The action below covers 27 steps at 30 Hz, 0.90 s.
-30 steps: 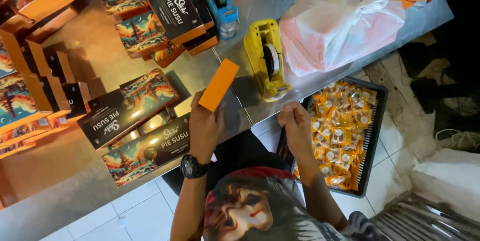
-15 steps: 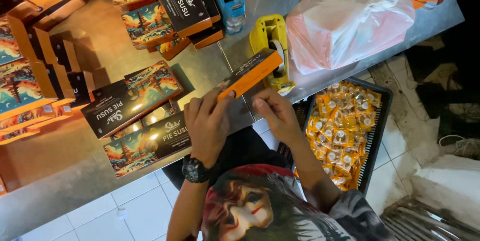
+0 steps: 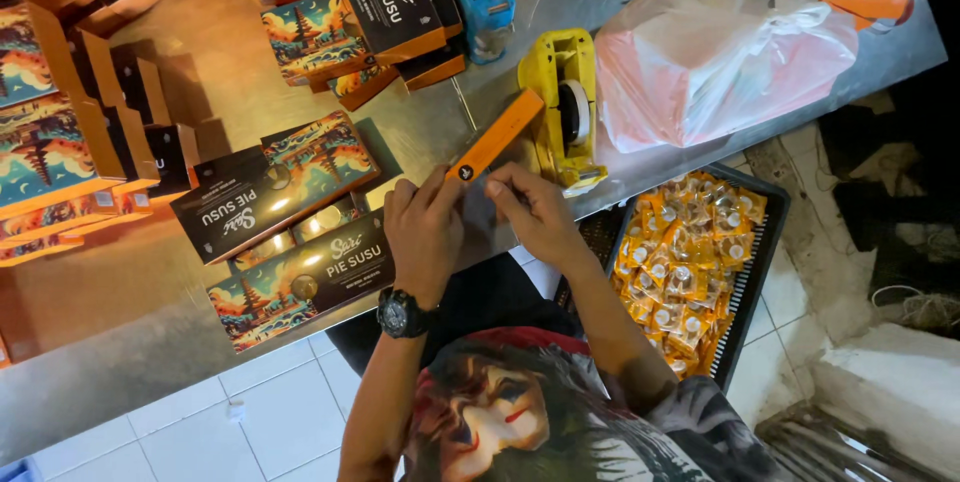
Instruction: The person repeatedly picks up small orange boxes labeled 'Pie Susu', places them on a metal table, and seals them using a yellow tape dispenser. Sealed boxes are stacked on the table. A tray of individually wrapped items sits nearby.
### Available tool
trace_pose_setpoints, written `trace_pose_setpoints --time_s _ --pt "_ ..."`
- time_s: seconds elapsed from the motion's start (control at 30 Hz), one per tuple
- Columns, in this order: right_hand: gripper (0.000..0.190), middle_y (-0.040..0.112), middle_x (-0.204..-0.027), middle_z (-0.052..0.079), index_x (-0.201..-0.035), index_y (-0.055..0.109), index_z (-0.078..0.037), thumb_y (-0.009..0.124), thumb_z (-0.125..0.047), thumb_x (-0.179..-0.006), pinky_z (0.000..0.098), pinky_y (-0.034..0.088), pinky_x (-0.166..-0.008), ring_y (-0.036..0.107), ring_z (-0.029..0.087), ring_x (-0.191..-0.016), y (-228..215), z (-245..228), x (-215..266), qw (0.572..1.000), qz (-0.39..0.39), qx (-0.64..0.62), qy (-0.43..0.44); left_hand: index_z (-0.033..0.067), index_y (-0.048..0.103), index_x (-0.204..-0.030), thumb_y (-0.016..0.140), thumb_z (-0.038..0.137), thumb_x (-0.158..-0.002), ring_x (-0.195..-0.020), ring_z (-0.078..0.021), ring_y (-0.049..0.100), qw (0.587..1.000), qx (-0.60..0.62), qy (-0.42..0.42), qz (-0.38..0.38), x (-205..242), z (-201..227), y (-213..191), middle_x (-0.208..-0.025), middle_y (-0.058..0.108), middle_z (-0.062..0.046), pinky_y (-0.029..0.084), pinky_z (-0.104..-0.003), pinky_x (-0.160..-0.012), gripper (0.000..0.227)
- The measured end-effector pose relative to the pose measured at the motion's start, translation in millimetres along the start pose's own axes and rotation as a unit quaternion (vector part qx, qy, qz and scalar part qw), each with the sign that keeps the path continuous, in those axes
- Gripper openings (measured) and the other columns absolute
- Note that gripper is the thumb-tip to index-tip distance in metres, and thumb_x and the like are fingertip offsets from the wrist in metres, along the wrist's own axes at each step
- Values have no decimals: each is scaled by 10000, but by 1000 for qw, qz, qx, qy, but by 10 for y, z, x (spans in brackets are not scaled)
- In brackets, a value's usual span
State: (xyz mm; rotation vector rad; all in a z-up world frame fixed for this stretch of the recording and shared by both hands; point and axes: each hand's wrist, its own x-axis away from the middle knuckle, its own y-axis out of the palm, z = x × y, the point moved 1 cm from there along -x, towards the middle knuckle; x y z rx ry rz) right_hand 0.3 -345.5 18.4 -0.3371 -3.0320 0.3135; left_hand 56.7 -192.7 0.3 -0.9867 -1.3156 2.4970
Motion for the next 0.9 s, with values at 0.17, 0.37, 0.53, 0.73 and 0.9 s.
trace_pose_setpoints --time_s 0.17,0.37,0.53,0.73,0.9 --pt "252 606 -583 82 -839 704 -74 596 -167 -1048 320 482 -654 547 162 -605 -14 132 -28 999 -8 43 22 206 674 -886 833 139 -840 -720 -192 489 999 14 8 -37 36 -102 50 -873 720 -30 419 -320 -672 178" --pt "235 616 -583 55 -839 692 -99 594 -156 -1045 301 485 -663 553 142 -613 75 134 -77 998 -24 29 44 239 667 -1051 882 164 -757 -727 -198 493 998 11 31 -57 36 -215 87 -828 680 -40 458 -327 -706 372" --pt "263 611 -551 23 -817 690 -120 605 -209 -1050 270 475 -632 539 114 -575 81 161 -125 997 -22 21 68 227 671 -1185 872 131 -774 -762 -194 484 996 13 64 -54 48 -290 125 -996 720 -52 462 -321 -729 467" --pt "255 545 -524 10 -826 668 -112 591 -194 -1054 257 462 -617 508 111 -557 112 184 -121 995 -13 -9 98 251 664 -1213 798 144 -885 -751 -189 464 995 4 86 -48 11 -282 101 -1008 710 -38 444 -312 -701 370" --pt "251 546 -524 30 -837 681 -98 615 -212 -1050 270 452 -571 514 127 -532 116 19 -121 995 18 65 79 221 633 -1308 785 109 -864 -746 -192 492 996 -3 82 -21 22 -277 100 -921 690 -43 460 -307 -701 483"
